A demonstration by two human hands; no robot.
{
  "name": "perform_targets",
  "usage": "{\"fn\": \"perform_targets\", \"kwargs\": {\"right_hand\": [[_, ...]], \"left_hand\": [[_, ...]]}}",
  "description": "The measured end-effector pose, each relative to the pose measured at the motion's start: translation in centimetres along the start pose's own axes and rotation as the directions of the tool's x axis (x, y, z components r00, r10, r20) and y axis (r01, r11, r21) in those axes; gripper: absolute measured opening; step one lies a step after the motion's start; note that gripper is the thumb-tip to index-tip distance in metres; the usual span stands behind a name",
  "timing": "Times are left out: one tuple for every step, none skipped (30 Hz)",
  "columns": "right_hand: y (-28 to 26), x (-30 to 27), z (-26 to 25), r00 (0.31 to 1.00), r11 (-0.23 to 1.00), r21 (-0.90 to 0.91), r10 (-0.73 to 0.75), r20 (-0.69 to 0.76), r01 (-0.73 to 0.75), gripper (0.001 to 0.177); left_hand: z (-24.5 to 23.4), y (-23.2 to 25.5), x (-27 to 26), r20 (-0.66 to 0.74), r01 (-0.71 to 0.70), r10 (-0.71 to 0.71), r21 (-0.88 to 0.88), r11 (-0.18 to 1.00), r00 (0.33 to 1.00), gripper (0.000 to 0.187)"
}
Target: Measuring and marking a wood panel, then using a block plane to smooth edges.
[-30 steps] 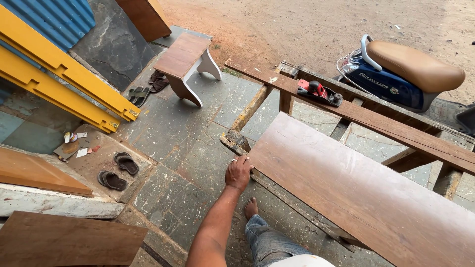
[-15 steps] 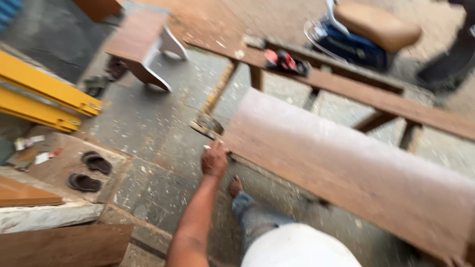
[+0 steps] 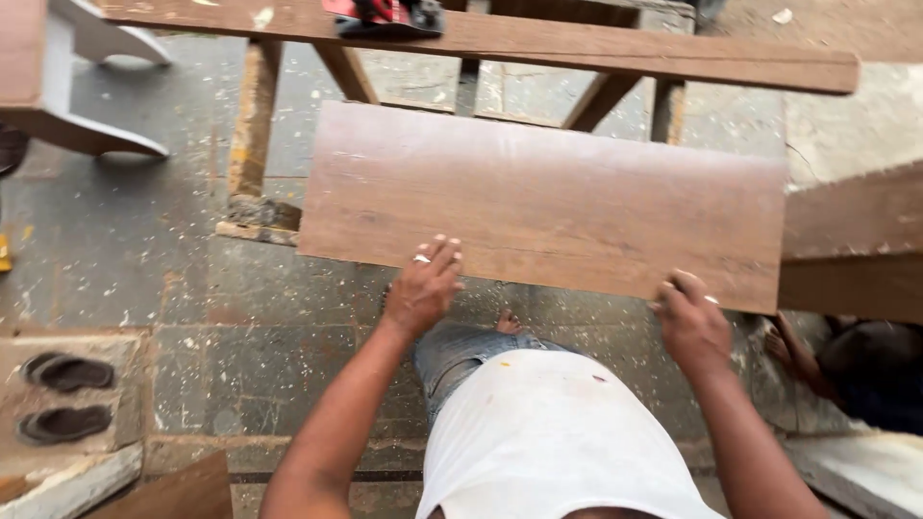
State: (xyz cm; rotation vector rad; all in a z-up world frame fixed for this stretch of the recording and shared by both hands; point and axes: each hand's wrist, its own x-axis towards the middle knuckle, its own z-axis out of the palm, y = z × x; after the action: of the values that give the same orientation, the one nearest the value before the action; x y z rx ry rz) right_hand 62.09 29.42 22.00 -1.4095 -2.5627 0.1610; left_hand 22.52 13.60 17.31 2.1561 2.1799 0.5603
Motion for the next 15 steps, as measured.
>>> {"fn": "perform_targets", "kwargs": {"right_hand": [[-1.5,0.8,0.4,0.996,0.993,0.077,-0.083,-0.019,0.084,0.027],[-3.2,1.3,0.2,0.998,0.996,0.068,-0.061,-0.018,0.063,0.027],[-4.9,2.2,0.1,0.985,0.983,0.061,-0.169,-0.030,0.171,0.026],[-6.7,3.2,0.0,0.961,0.960,0.052,-0.275,-0.040,0.277,0.025],[-7.1,3.5,0.7,0.963,0.962,0.048,-0.267,-0.042,0.269,0.025],[-7.6,3.8,1.4,0.957,0.956,0.033,-0.291,-0.020,0.292,0.025],[-8.1,4.1,2.2,0.949,0.948,0.022,-0.316,0.004,0.316,0.026],[-8.0,3.9,2.4,0.950,0.950,0.023,-0.311,0.002,0.311,0.026],[-7.9,3.8,2.7,0.946,0.946,0.018,-0.325,-0.001,0.325,0.026],[-7.9,3.7,3.0,0.941,0.941,0.013,-0.339,-0.004,0.339,0.026],[-7.8,3.7,2.8,0.939,0.939,0.016,-0.344,-0.006,0.344,0.026],[-7.8,3.8,2.7,0.939,0.939,0.007,-0.343,-0.018,0.343,0.026],[-8.0,3.8,2.7,0.936,0.936,0.005,-0.351,-0.027,0.351,0.025],[-7.8,3.5,1.9,0.931,0.931,0.015,-0.364,-0.026,0.365,0.025],[-8.2,3.7,1.6,0.932,0.933,0.009,-0.360,-0.037,0.360,0.020]], "left_hand": [[1.7,1.6,0.9,0.016,-0.084,0.085,-0.060,0.995,0.996,0.037],[1.9,3.3,1.8,0.022,-0.102,0.104,-0.073,0.992,0.994,0.037],[2.0,4.7,2.6,0.005,-0.100,0.101,-0.091,0.991,0.995,0.037],[1.9,6.2,3.4,-0.012,-0.098,0.097,-0.110,0.989,0.995,0.037],[2.2,6.5,3.6,-0.012,-0.106,0.105,-0.112,0.988,0.994,0.037],[2.5,6.7,3.8,-0.035,-0.085,0.081,-0.112,0.990,0.996,0.036],[2.6,6.9,3.8,-0.056,-0.060,0.054,-0.110,0.992,0.997,0.036],[2.7,6.9,3.8,-0.054,-0.065,0.060,-0.110,0.992,0.997,0.036],[2.7,6.8,3.7,-0.052,-0.063,0.057,-0.115,0.991,0.997,0.034],[2.6,6.7,3.7,-0.050,-0.060,0.055,-0.120,0.991,0.997,0.033],[2.7,6.7,3.9,-0.051,-0.056,0.050,-0.116,0.992,0.997,0.033],[2.8,6.7,4.0,-0.039,-0.060,0.056,-0.116,0.991,0.998,0.031],[2.7,6.6,3.8,-0.025,-0.052,0.050,-0.113,0.992,0.998,0.030],[2.6,7.3,4.0,-0.025,-0.037,0.034,-0.104,0.994,0.999,0.030],[2.1,7.2,4.0,-0.046,-0.053,0.048,-0.099,0.994,0.998,0.027]]}}
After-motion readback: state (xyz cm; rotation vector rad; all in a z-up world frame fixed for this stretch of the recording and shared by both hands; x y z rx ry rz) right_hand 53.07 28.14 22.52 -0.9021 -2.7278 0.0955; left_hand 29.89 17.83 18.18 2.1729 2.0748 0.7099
